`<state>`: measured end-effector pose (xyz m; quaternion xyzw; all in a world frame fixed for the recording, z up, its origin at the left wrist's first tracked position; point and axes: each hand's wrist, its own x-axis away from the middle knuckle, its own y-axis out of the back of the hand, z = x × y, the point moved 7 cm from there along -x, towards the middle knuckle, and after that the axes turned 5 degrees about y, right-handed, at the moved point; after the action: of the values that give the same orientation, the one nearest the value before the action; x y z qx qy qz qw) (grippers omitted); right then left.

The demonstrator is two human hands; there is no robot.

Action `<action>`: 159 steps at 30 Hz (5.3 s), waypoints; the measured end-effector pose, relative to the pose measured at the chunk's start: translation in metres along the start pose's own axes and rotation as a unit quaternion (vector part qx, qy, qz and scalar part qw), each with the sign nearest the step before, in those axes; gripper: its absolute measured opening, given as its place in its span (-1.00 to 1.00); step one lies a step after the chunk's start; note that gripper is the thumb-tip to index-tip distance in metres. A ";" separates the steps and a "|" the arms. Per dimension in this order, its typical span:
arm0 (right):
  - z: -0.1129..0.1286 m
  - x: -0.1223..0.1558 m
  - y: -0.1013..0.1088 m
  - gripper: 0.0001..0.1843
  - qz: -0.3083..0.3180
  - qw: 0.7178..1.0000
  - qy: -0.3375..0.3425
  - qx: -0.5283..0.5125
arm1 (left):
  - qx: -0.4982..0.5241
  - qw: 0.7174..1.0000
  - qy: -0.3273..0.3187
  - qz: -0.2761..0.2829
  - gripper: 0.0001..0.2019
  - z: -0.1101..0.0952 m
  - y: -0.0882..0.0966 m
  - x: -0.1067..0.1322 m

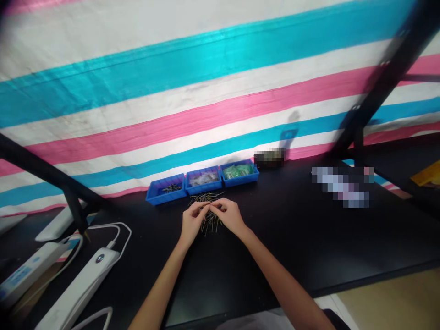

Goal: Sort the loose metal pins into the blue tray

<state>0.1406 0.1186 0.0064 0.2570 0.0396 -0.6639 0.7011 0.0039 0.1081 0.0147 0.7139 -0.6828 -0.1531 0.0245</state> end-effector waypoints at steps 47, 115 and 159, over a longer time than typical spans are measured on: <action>0.008 0.009 -0.015 -0.79 0.068 0.991 0.012 0.118 | 0.003 0.997 0.030 -0.074 -0.77 0.008 0.008 0.001; -0.002 0.008 0.019 -0.21 0.231 0.938 -0.043 0.253 | -0.391 0.907 -0.018 0.153 -0.62 -0.004 0.017 0.004; -0.002 0.006 0.007 -0.66 0.189 0.944 -0.016 0.270 | -0.389 0.916 -0.072 0.062 -0.87 -0.006 0.003 0.005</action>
<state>0.1483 0.1142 0.0048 0.4290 -0.2020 -0.5088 0.7185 0.0030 0.1018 0.0198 0.5909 -0.6122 -0.4562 0.2606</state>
